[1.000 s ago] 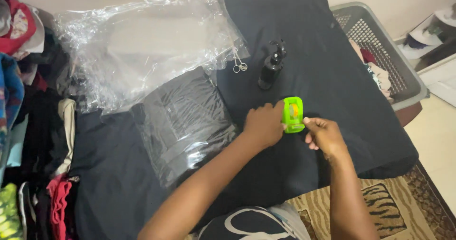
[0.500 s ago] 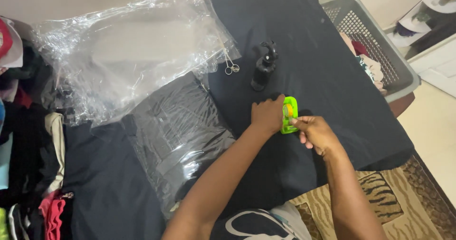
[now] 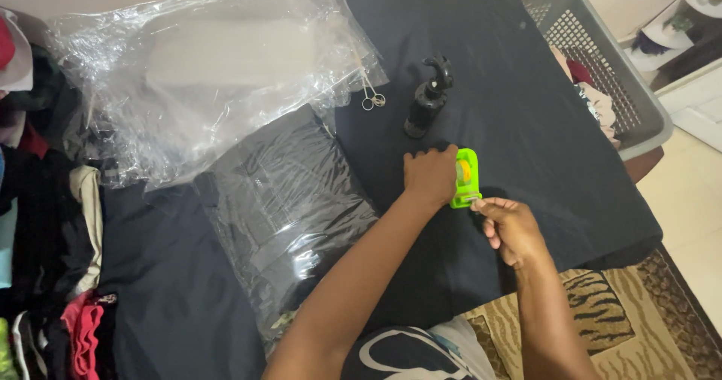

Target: Packing folded children's shorts into a plastic shipping bag and sealing it with tape.

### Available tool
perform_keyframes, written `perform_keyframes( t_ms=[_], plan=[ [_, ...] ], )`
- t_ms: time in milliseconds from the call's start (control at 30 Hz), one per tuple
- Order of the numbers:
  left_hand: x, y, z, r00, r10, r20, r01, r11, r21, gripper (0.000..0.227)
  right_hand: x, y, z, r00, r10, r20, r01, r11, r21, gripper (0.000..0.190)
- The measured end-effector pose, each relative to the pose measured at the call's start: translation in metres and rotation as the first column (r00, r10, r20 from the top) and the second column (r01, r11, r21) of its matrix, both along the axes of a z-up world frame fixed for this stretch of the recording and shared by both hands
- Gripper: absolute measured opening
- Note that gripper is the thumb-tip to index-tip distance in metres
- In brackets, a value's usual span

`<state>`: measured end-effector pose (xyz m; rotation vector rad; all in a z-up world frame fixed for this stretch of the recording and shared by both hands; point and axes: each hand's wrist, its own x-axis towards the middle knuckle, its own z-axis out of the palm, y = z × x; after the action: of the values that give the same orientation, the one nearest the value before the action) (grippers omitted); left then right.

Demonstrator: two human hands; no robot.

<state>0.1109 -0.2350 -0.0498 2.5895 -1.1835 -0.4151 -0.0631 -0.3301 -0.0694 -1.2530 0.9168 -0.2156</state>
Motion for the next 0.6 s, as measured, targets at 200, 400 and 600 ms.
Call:
perform_keyframes(
  t_ms=[200, 400, 600],
  plan=[
    [-0.003, 0.0, -0.004, 1.0, 0.021, -0.003, -0.021, 1.0, 0.001, 0.038, -0.002, 0.008, -0.026, 0.999, -0.041, 0.024, 0.039, 0.997, 0.069, 0.023],
    [-0.002, 0.0, -0.01, 1.0, 0.01, 0.029, -0.009, 1.0, -0.01, 0.041, -0.013, 0.02, -0.043, 0.997, -0.022, 0.068, 0.017, 0.997, 0.077, 0.02],
    [-0.007, 0.032, 0.044, 0.999, -0.028, -0.03, 0.027, 0.999, -0.036, 0.065, -0.024, 0.043, -0.009, 0.982, 0.044, 0.182, -0.076, 0.982, 0.171, 0.029]
  ],
)
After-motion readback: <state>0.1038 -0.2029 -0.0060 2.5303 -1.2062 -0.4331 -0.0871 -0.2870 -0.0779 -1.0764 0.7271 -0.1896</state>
